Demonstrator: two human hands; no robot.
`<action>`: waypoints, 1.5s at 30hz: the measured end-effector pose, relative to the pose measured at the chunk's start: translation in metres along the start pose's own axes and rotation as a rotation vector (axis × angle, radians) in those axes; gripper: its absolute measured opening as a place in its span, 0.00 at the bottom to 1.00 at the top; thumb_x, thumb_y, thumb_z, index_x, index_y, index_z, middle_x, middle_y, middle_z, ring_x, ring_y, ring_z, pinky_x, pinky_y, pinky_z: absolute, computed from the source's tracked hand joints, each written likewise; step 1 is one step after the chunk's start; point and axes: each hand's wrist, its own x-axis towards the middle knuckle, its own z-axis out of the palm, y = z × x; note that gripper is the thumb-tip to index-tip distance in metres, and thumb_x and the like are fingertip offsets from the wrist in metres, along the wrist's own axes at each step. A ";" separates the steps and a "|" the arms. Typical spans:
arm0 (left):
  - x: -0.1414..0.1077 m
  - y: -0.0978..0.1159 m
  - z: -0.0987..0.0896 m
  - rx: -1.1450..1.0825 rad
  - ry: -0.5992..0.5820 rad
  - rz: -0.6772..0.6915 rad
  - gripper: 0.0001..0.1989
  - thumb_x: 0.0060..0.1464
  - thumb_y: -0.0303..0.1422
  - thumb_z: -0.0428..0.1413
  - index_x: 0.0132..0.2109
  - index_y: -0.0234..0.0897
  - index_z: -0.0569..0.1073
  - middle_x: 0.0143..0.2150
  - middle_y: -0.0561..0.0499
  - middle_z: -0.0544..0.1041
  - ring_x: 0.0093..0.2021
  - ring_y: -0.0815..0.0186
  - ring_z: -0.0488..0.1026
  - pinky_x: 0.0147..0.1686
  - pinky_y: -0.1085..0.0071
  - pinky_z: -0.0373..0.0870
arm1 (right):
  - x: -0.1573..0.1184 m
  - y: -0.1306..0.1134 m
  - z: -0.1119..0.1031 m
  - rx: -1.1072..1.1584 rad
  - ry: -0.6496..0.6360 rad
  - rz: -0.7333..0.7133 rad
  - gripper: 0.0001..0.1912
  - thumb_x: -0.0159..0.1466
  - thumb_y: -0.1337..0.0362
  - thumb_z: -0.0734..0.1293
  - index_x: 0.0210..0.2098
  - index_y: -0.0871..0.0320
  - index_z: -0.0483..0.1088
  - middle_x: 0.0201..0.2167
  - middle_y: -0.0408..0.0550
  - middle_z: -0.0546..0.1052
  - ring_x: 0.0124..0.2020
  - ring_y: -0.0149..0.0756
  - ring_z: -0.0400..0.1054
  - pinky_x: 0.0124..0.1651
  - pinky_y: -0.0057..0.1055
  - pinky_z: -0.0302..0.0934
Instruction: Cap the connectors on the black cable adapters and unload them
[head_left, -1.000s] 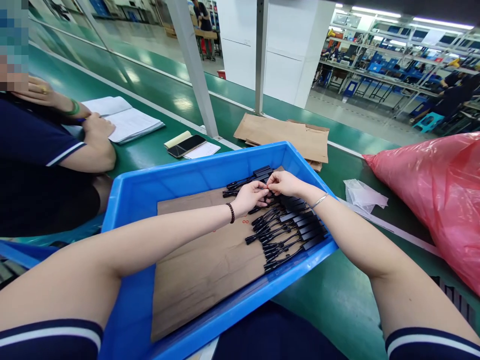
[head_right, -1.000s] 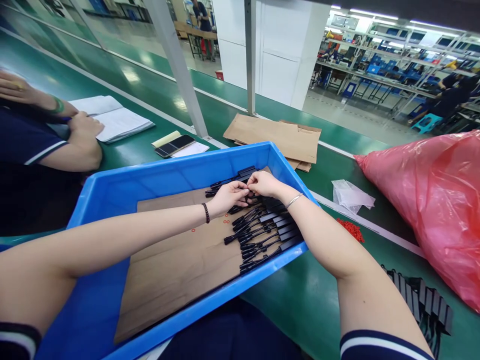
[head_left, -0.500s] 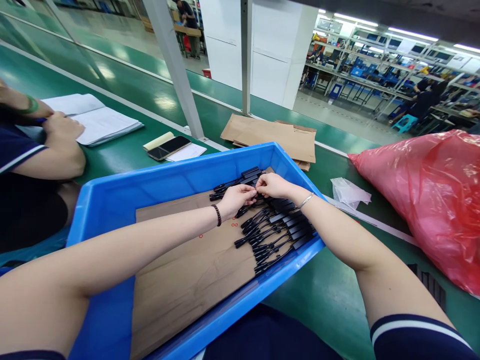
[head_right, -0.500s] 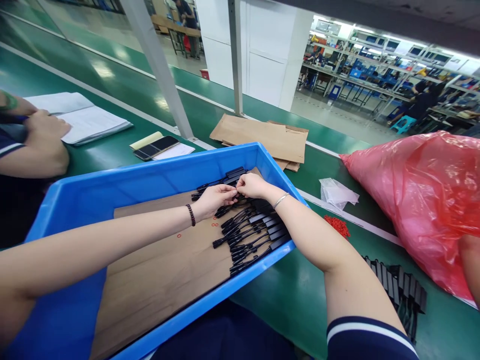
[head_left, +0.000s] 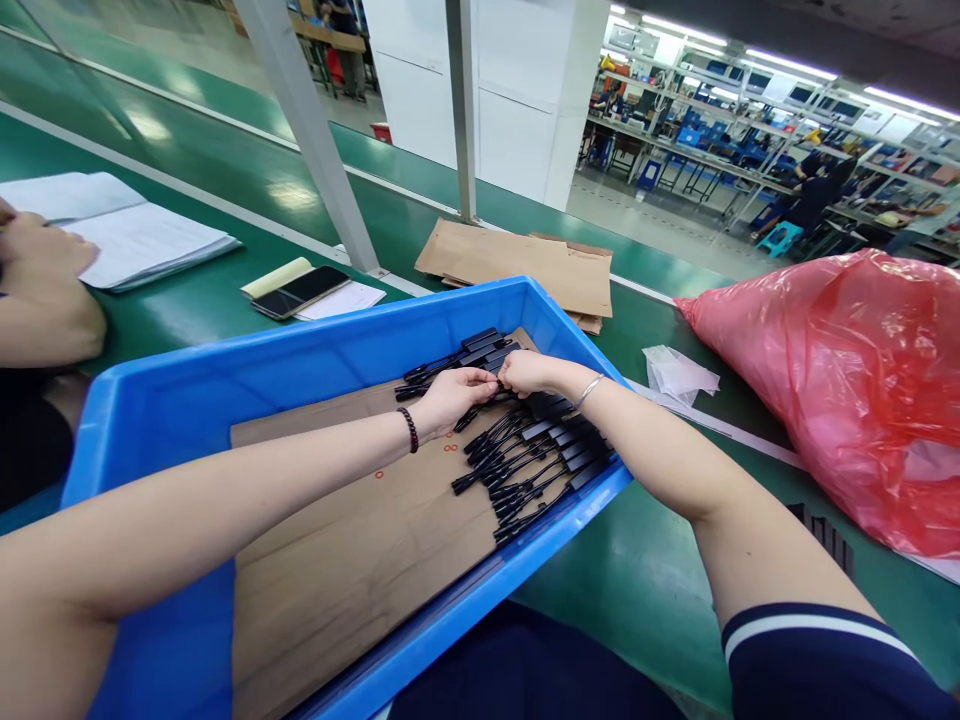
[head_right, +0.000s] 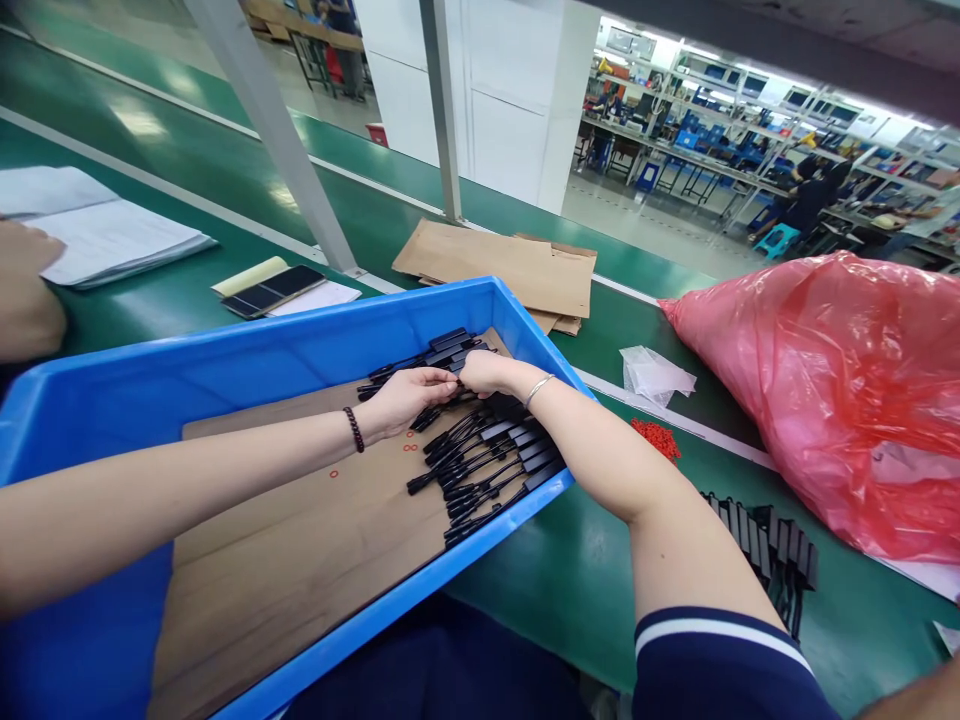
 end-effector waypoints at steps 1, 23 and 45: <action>-0.001 0.000 0.000 -0.003 0.007 0.017 0.21 0.30 0.36 0.69 0.33 0.30 0.74 0.28 0.52 0.74 0.28 0.73 0.67 0.32 0.74 0.63 | -0.001 0.000 0.000 0.043 -0.012 0.011 0.06 0.56 0.75 0.64 0.23 0.65 0.67 0.19 0.45 0.70 0.19 0.25 0.62 0.27 0.21 0.62; -0.004 0.043 -0.019 1.067 -0.513 0.379 0.15 0.37 0.17 0.54 0.29 0.39 0.80 0.30 0.52 0.78 0.33 0.67 0.71 0.38 0.73 0.64 | 0.005 0.011 -0.021 0.508 -0.021 0.099 0.09 0.58 0.83 0.63 0.30 0.66 0.67 0.24 0.50 0.75 0.23 0.27 0.71 0.30 0.22 0.68; -0.036 0.034 0.002 1.435 -0.409 0.187 0.06 0.42 0.27 0.53 0.31 0.36 0.72 0.29 0.46 0.72 0.27 0.64 0.67 0.25 0.71 0.57 | -0.001 0.014 -0.022 0.375 -0.102 -0.106 0.09 0.58 0.79 0.63 0.36 0.64 0.67 0.23 0.43 0.73 0.21 0.23 0.65 0.26 0.20 0.62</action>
